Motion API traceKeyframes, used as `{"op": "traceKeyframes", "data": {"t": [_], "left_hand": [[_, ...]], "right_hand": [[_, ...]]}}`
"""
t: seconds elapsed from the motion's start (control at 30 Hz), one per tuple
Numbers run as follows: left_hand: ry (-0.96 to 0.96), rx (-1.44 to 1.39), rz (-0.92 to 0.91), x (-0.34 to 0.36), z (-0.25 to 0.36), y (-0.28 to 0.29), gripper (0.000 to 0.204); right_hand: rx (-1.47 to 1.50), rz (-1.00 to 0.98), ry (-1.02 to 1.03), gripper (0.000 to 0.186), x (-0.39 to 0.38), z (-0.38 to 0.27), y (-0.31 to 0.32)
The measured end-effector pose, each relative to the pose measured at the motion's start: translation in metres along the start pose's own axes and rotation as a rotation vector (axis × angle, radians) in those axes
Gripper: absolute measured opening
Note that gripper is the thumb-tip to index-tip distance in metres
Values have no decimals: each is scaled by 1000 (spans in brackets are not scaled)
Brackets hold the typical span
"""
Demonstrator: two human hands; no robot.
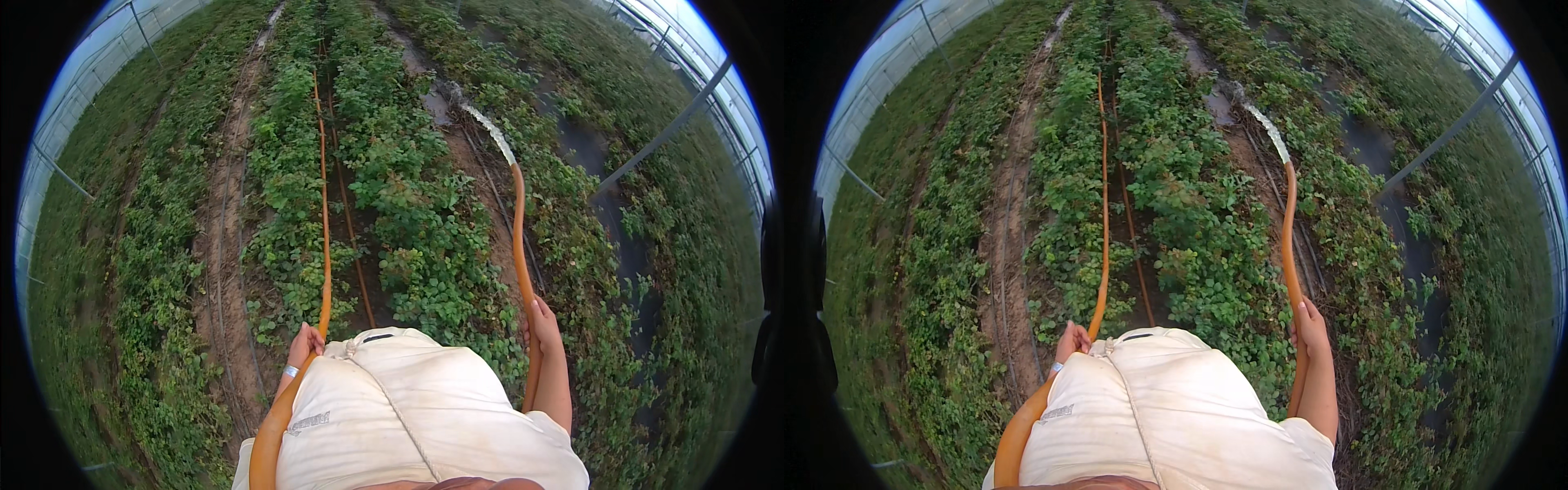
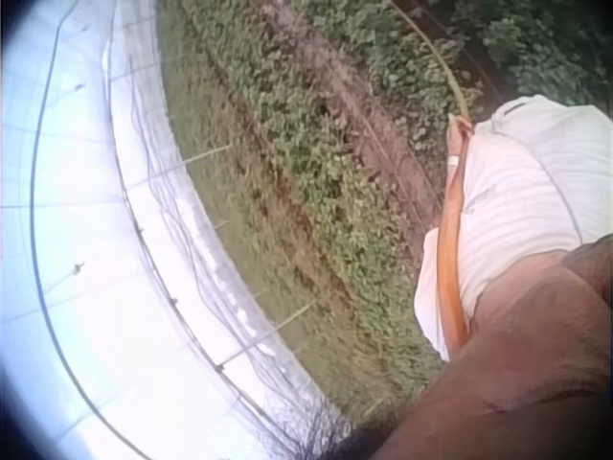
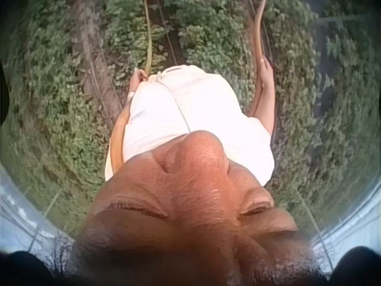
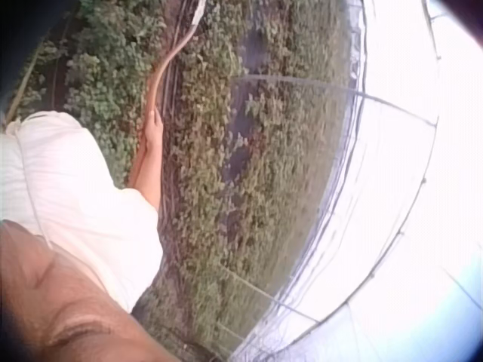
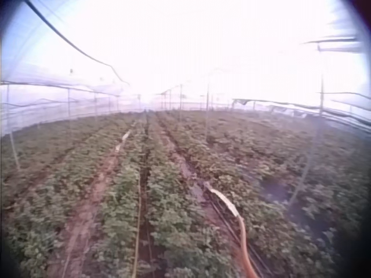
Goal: The person walks through a greenhouse while holding a hose and watering rows of green plants. The person moves along the rows, directing water onto the plants and soil.
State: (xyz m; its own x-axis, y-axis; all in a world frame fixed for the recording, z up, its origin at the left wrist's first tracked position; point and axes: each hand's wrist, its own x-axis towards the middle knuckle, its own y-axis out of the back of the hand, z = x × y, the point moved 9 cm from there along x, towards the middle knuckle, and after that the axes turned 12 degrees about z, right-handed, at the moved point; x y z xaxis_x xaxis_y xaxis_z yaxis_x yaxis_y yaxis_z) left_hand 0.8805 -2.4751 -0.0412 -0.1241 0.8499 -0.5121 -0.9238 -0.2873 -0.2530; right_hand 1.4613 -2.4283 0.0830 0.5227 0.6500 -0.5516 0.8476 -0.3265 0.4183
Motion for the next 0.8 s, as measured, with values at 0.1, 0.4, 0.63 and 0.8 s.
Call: {"op": "traceKeyframes", "data": {"t": [0.1, 0.4, 0.63, 0.8], "left_hand": [[-15, 13, -10, 1, 5, -6, 64], [-24, 19, 6, 3, 9, -10, 62], [-28, -36, -41, 6, 2, -1, 63], [-28, -68, -48, 6, 2, -2, 63]], "right_hand": [[-26, 13, -25, 49, -6, 3, 2], [-69, 16, 11, 49, -20, -19, -8], [-17, -4, 87, 48, -20, -51, -14], [13, -20, 150, 47, -29, -75, -17]]}}
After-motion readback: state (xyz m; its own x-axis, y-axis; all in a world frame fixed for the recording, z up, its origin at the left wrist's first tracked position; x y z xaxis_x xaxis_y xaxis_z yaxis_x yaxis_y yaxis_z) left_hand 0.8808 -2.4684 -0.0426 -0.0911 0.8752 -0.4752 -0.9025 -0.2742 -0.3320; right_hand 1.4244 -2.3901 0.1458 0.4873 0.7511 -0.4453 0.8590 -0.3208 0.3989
